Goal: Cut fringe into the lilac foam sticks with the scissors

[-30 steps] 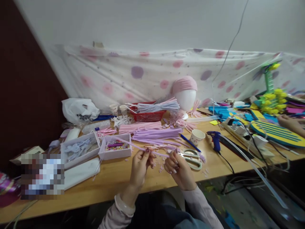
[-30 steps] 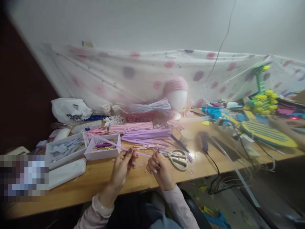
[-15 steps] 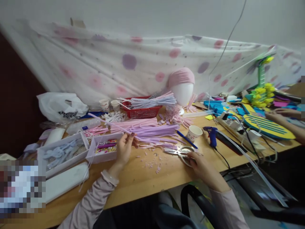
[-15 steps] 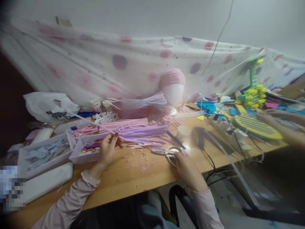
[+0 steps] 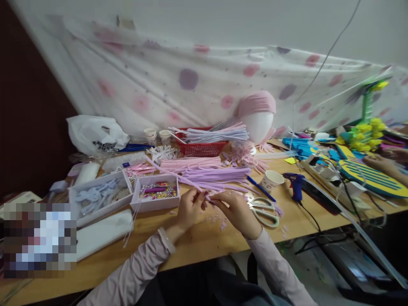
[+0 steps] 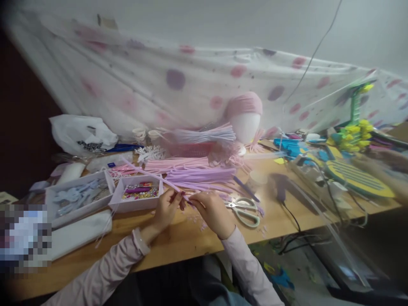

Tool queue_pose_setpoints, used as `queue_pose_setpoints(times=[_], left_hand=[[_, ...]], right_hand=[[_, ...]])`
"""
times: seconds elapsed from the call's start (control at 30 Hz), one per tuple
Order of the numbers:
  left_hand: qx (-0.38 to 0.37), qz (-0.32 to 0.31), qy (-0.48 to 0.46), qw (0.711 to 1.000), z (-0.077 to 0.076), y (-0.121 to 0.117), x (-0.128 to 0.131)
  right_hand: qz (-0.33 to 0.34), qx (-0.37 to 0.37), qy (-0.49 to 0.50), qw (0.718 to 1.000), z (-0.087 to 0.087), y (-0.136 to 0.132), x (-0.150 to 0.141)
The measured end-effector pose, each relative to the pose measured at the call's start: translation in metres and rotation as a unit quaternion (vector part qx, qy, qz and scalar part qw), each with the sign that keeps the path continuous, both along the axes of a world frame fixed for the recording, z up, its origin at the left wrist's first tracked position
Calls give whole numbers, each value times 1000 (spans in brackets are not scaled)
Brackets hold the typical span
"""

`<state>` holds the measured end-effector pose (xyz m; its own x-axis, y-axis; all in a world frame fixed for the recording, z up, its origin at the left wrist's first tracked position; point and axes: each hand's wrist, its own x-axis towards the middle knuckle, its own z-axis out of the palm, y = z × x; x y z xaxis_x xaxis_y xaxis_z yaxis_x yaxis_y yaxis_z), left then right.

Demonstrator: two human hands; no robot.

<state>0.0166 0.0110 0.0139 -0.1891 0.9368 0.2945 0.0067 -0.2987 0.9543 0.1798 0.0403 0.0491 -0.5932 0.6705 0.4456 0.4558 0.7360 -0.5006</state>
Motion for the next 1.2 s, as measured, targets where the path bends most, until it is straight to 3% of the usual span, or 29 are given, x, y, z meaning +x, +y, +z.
queue_pose_setpoints(times=[0.23, 0.63, 0.93, 1.2], left_hand=[[35, 22, 43, 998, -10, -4, 4], [57, 57, 78, 994, -15, -8, 8], [18, 80, 35, 996, -15, -7, 11], [-17, 131, -51, 990, -3, -5, 4]], right_hand=[[-9, -8, 1, 1000, -3, -14, -1], [-117, 55, -61, 990, -9, -21, 3], [-146, 67, -83, 984, -12, -21, 8], [-158, 67, -67, 983, -14, -23, 18]])
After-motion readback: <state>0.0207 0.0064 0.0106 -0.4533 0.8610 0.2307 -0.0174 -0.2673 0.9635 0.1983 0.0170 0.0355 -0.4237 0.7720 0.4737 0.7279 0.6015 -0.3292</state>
